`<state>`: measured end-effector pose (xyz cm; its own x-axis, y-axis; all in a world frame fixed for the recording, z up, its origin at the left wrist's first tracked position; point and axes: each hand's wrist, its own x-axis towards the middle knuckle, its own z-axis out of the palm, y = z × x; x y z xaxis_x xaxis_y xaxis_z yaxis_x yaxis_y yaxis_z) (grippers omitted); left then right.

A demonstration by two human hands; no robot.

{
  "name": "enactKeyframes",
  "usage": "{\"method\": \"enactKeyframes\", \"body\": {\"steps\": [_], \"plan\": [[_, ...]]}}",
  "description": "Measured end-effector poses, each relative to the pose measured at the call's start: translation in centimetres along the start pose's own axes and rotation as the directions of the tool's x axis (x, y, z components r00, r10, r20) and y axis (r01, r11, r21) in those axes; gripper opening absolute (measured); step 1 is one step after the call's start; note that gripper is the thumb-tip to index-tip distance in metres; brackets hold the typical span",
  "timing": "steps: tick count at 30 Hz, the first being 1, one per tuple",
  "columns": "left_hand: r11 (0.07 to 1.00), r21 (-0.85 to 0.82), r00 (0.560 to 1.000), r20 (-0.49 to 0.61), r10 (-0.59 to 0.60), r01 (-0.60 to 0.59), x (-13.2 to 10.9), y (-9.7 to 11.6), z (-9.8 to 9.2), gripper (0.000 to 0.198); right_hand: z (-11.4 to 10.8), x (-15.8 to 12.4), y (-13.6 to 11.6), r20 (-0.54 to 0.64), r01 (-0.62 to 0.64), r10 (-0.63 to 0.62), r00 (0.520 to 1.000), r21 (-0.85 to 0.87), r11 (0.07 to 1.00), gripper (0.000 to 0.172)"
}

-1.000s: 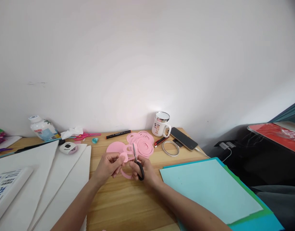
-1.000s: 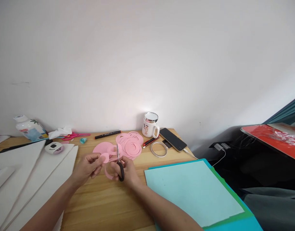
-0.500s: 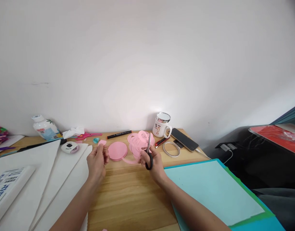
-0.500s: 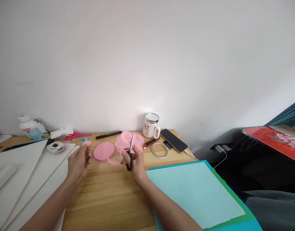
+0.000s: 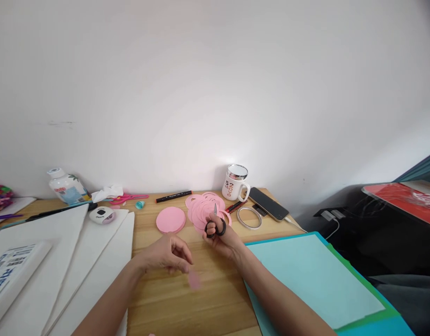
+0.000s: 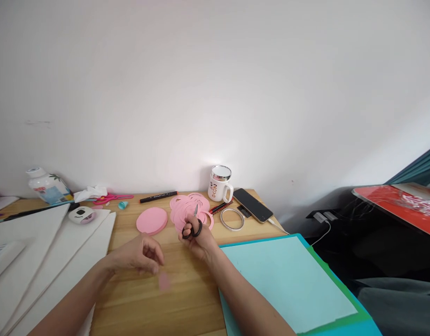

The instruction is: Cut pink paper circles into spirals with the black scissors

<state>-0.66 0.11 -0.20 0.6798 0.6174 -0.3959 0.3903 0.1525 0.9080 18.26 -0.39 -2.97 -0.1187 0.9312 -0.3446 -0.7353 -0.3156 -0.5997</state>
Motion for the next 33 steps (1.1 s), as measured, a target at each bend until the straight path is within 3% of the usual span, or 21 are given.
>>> {"method": "enactKeyframes", "body": {"steps": [2, 3, 4, 6, 8, 10, 12, 14, 18, 25, 30, 33], "plan": [[0.999, -0.003, 0.995, -0.092, 0.033, -0.033, 0.3, -0.1, 0.2, 0.018, 0.0, -0.1, -0.2, 0.01, -0.097, 0.096, 0.995, 0.054, 0.994, 0.028], [0.997, 0.006, 0.976, -0.203, 0.079, -0.079, 0.5, -0.1, 0.2, 0.02, 0.0, -0.2, -0.2, 0.029, -0.157, 0.155, 0.988, 0.093, 0.983, 0.028], [0.99, 0.034, 0.924, -0.355, 0.139, -0.136, 0.8, -0.2, 0.1, 0.023, 0.1, -0.3, -0.2, 0.059, -0.221, 0.215, 0.975, 0.138, 0.966, 0.028], [0.967, 0.164, 0.74, -0.623, 0.254, -0.194, 1.3, -0.7, -0.2, 0.025, 0.2, -0.5, 0.0, 0.139, -0.339, 0.315, 0.939, 0.217, 0.915, 0.029], [0.917, 0.373, 0.532, -0.754, 0.387, -0.139, 1.7, -1.4, -0.8, 0.019, 0.3, -0.8, 0.3, 0.215, -0.401, 0.355, 0.91, 0.24, 0.884, 0.03], [0.819, 0.568, 0.467, -0.705, 0.534, -0.08, 2.1, -2.2, -1.5, 0.012, 0.4, -1.0, 0.5, 0.271, -0.427, 0.366, 0.89, 0.218, 0.878, 0.031], [0.732, 0.677, 0.47, -0.624, 0.624, -0.074, 2.4, -3.0, -2.0, 0.011, 0.3, -1.0, 0.5, 0.302, -0.435, 0.371, 0.878, 0.184, 0.881, 0.032], [0.68, 0.729, 0.504, -0.561, 0.656, -0.074, 2.8, -3.6, -2.3, 0.015, 0.2, -0.9, 0.2, 0.307, -0.413, 0.344, 0.887, 0.197, 0.889, 0.029], [0.653, 0.755, 0.549, -0.523, 0.652, -0.057, 3.1, -4.3, -2.1, 0.015, -0.2, -0.5, -0.3, 0.282, -0.341, 0.249, 0.927, 0.351, 0.872, 0.02], [0.673, 0.738, 0.565, -0.535, 0.629, -0.051, 2.9, -4.3, -2.3, 0.013, 0.2, -0.9, 0.1, 0.41, -0.45, 0.321, 0.854, 0.272, 0.851, 0.022], [0.672, 0.738, 0.557, -0.533, 0.637, -0.062, 2.9, -4.5, -2.5, 0.01, 0.1, -0.7, 0.0, 0.288, -0.215, 0.105, 0.952, 0.384, 0.898, 0.017], [0.667, 0.741, 0.552, -0.525, 0.647, -0.076, 3.0, -4.6, -2.6, 0.01, 0.1, -0.6, -0.1, 0.258, -0.191, 0.088, 0.962, 0.411, 0.891, 0.016]]}}
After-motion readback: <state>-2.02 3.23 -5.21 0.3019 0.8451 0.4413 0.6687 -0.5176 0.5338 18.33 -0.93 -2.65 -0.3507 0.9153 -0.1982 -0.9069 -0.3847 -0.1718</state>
